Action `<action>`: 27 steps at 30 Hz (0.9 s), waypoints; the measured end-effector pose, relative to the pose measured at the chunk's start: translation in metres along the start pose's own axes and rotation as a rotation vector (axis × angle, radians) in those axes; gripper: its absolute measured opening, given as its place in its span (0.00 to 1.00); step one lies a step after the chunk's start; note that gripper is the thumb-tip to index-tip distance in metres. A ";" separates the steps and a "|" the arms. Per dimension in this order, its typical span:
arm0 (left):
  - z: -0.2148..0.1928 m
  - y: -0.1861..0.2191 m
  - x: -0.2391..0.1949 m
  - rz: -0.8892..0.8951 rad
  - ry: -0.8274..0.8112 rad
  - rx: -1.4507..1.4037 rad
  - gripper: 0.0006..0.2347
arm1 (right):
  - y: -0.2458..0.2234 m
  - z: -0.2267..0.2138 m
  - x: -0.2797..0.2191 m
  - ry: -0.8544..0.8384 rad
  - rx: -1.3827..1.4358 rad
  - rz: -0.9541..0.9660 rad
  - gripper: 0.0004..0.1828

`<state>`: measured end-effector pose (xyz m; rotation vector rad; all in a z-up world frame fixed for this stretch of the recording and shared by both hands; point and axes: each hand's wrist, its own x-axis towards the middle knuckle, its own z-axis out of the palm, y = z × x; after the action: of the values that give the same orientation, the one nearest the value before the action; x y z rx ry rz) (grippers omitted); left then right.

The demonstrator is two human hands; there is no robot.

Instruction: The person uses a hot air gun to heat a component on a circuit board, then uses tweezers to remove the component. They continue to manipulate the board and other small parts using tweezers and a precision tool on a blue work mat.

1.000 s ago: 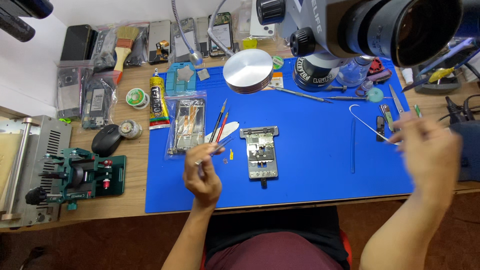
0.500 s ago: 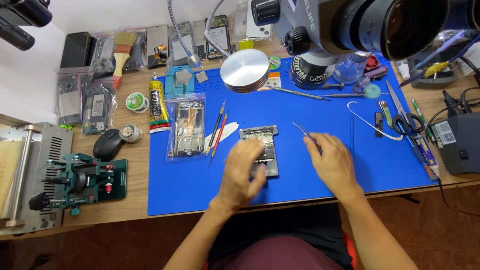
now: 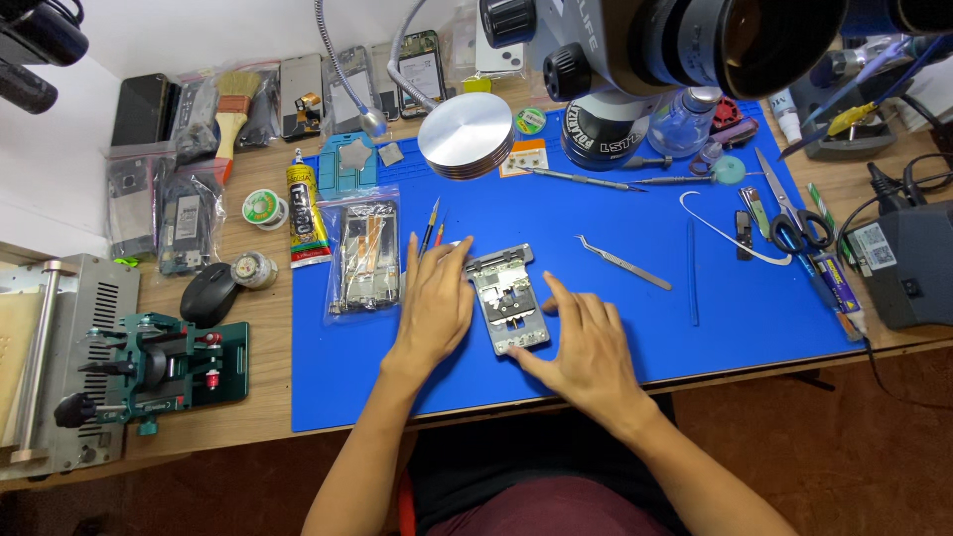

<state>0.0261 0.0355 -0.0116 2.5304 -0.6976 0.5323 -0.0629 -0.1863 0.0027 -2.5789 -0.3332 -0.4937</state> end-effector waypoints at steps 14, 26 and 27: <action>-0.024 0.015 -0.049 -0.126 0.020 -0.095 0.20 | 0.004 0.001 -0.005 -0.164 -0.021 -0.026 0.54; -0.013 0.024 -0.059 -0.121 0.168 -0.160 0.14 | 0.117 -0.031 0.030 0.033 -0.373 0.010 0.13; -0.014 0.024 -0.059 -0.131 0.188 -0.168 0.13 | 0.119 -0.025 0.030 0.010 -0.330 0.037 0.12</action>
<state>-0.0374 0.0460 -0.0200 2.3147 -0.4826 0.6283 -0.0050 -0.2961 -0.0151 -2.8936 -0.2136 -0.5901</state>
